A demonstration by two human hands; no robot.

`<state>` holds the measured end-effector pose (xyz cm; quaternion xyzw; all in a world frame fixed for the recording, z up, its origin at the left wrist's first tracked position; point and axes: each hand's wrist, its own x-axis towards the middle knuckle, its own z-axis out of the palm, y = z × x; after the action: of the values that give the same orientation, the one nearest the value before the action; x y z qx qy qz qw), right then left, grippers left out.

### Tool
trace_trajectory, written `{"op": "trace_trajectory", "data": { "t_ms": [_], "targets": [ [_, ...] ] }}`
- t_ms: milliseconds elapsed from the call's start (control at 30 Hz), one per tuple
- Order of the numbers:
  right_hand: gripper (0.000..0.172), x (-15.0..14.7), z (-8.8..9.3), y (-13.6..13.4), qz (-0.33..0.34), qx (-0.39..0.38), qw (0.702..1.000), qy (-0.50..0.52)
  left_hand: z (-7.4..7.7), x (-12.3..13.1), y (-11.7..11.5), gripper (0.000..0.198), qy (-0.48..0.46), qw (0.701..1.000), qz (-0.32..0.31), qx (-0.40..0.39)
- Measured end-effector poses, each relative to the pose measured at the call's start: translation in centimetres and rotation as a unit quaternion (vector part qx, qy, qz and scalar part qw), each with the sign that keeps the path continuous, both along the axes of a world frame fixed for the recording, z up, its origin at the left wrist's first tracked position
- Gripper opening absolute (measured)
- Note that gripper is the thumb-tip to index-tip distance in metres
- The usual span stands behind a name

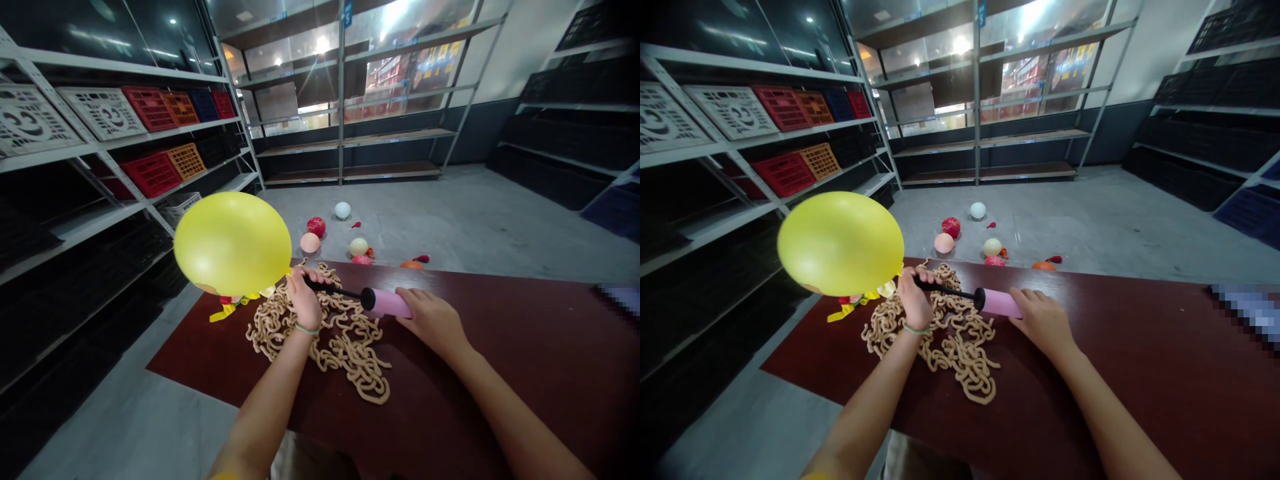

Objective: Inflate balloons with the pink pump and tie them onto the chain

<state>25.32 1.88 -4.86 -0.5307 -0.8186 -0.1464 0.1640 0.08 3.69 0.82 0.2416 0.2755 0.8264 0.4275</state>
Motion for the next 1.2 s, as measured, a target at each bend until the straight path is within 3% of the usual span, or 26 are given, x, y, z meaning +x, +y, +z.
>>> {"op": "trace_trajectory", "data": {
  "t_ms": [100, 233, 433, 567, 767, 967, 1200],
  "targets": [
    [0.036, 0.5, 0.2, 0.1, -0.013, 0.0, 1.0, -0.016, 0.4, -0.7, 0.3, 0.023, -0.01, 1.0, 0.021, -0.008],
    [0.04, -1.0, 0.5, -0.8, -0.005, 0.033, 0.998, -0.051, -0.3, 0.1, 0.1, 0.027, -0.024, 0.999, 0.031, -0.037],
    [0.042, -3.9, 0.8, -1.8, 0.023, 0.04, 0.998, -0.035, -1.6, 2.7, -0.7, 0.03, -0.012, 0.998, -0.026, -0.053],
    [0.034, -2.0, 0.6, -0.8, 0.013, 0.037, 0.999, -0.022, -1.1, 2.8, -0.5, 0.029, 0.004, 0.999, -0.034, -0.02],
    [0.032, 1.5, -0.3, 0.4, -0.019, 0.062, 0.997, -0.03, -0.7, 0.8, 0.3, 0.024, -0.004, 1.0, -0.003, -0.004],
    [0.033, -0.9, 0.6, -1.2, -0.024, 0.035, 0.998, -0.045, -1.1, 0.4, 0.4, 0.022, -0.049, 0.997, 0.035, -0.051],
    [0.045, -3.2, 0.3, -2.3, 0.004, 0.033, 0.999, 0.0, -2.5, 3.5, -0.6, 0.035, -0.01, 0.997, -0.043, -0.065]
  ]
}}
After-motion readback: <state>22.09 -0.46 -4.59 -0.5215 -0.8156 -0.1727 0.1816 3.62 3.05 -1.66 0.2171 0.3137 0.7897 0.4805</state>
